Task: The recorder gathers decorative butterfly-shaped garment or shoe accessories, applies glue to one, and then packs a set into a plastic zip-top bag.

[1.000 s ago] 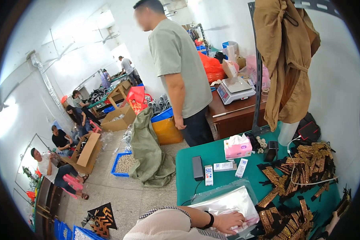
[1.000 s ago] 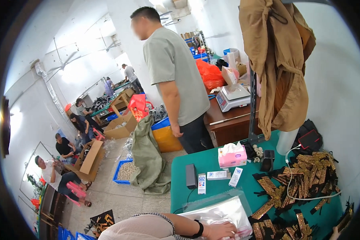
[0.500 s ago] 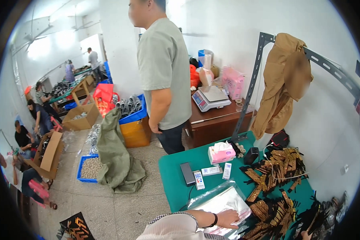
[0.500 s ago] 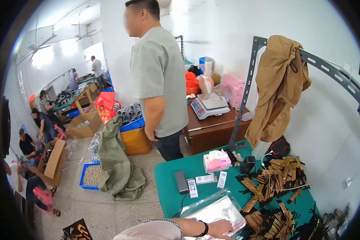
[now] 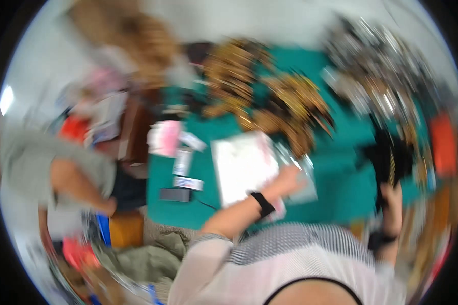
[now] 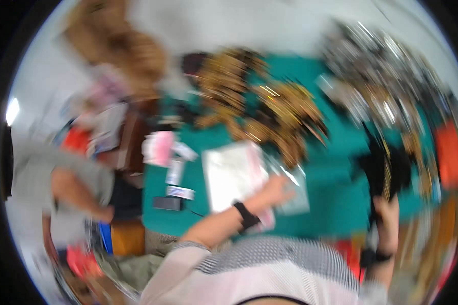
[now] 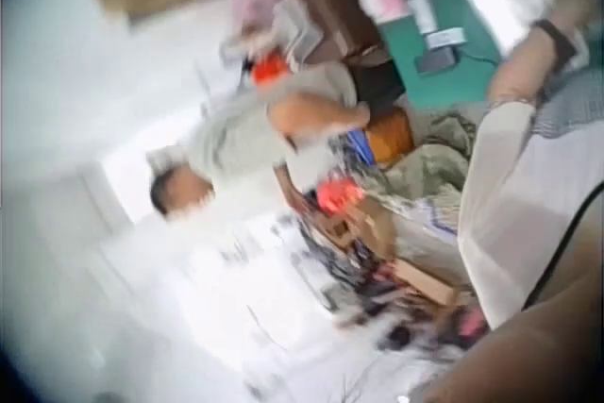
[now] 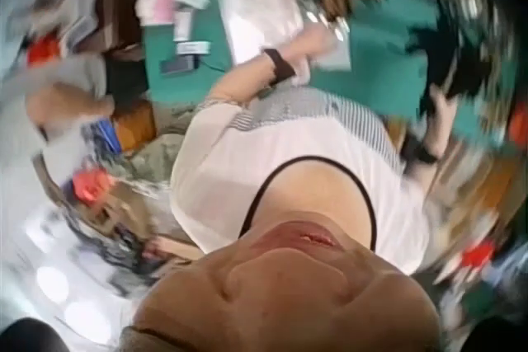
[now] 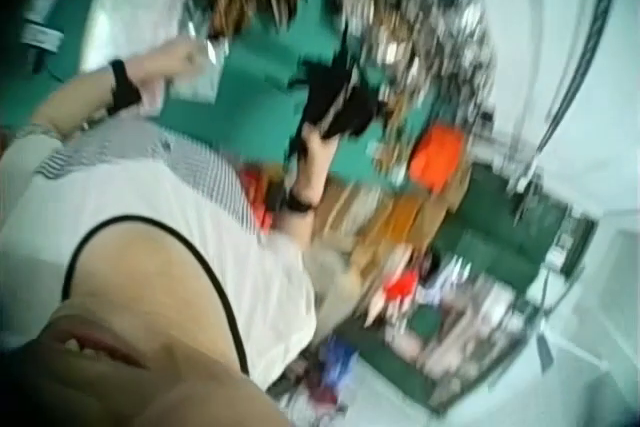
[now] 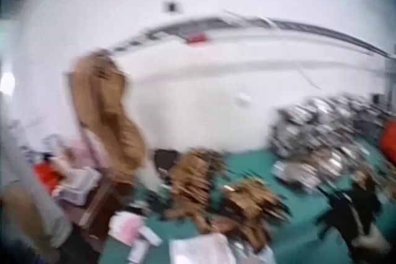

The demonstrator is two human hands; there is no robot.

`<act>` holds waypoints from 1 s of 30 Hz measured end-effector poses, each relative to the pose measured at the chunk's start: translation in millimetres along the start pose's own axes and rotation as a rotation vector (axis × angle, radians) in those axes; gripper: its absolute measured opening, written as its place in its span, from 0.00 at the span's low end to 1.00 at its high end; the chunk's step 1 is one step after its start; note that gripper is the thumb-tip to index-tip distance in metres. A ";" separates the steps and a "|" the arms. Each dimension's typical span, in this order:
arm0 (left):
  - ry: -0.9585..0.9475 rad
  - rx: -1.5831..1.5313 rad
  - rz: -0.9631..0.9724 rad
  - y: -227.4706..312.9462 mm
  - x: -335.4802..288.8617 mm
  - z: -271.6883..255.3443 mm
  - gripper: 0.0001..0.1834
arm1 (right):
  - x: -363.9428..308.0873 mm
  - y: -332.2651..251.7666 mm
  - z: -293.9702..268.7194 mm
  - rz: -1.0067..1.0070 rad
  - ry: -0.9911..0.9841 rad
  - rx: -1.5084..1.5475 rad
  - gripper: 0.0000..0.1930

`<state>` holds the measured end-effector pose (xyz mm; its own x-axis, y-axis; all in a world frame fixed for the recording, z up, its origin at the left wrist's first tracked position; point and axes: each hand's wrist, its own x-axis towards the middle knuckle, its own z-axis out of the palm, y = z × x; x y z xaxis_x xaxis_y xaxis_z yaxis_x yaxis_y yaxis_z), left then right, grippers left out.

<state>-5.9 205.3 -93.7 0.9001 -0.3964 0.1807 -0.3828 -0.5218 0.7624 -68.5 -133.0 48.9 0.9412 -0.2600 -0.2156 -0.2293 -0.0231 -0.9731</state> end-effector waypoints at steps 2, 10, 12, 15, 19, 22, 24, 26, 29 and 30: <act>-0.434 -0.413 -0.151 30.3 19.2 -4.8 0.33 | -20.5 -16.9 30.0 -0.068 0.003 0.117 0.32; -0.798 -1.137 -0.351 120.9 46.4 103.2 0.56 | -40.1 69.3 30.2 -0.067 0.196 0.065 0.37; -0.794 -1.240 -0.294 133.5 48.7 108.8 0.55 | -38.4 101.4 33.8 -0.250 0.215 0.029 0.40; -0.687 -1.205 -0.231 124.2 52.9 110.0 0.50 | -31.1 97.2 62.9 -0.207 0.332 -0.141 0.45; -0.585 -1.209 -0.394 108.0 70.4 105.0 0.28 | -18.0 89.4 91.1 -0.180 0.398 -0.610 0.50; -0.511 -1.110 -0.750 57.7 72.0 111.8 0.19 | 15.4 142.3 96.4 -0.147 0.068 -0.506 0.62; -0.438 -1.183 -0.874 40.1 70.0 111.8 0.21 | 29.6 140.9 93.9 0.213 -0.244 -0.615 0.66; -0.378 -1.184 -0.806 33.3 64.7 111.3 0.18 | 35.4 142.0 87.0 0.226 -0.344 -0.163 0.65; -0.274 -1.150 -0.872 31.9 59.8 98.6 0.21 | 46.8 96.4 53.4 0.307 -0.570 -0.444 0.58; -0.287 -1.115 -0.938 31.9 58.5 94.6 0.21 | 49.5 78.5 39.8 0.366 -0.702 -0.591 0.56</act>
<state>15.0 94.1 -117.6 0.6009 -0.4522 -0.6591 0.7725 0.1166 0.6242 -30.0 -109.3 -41.4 0.6771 0.2796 -0.6807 -0.4429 -0.5839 -0.6804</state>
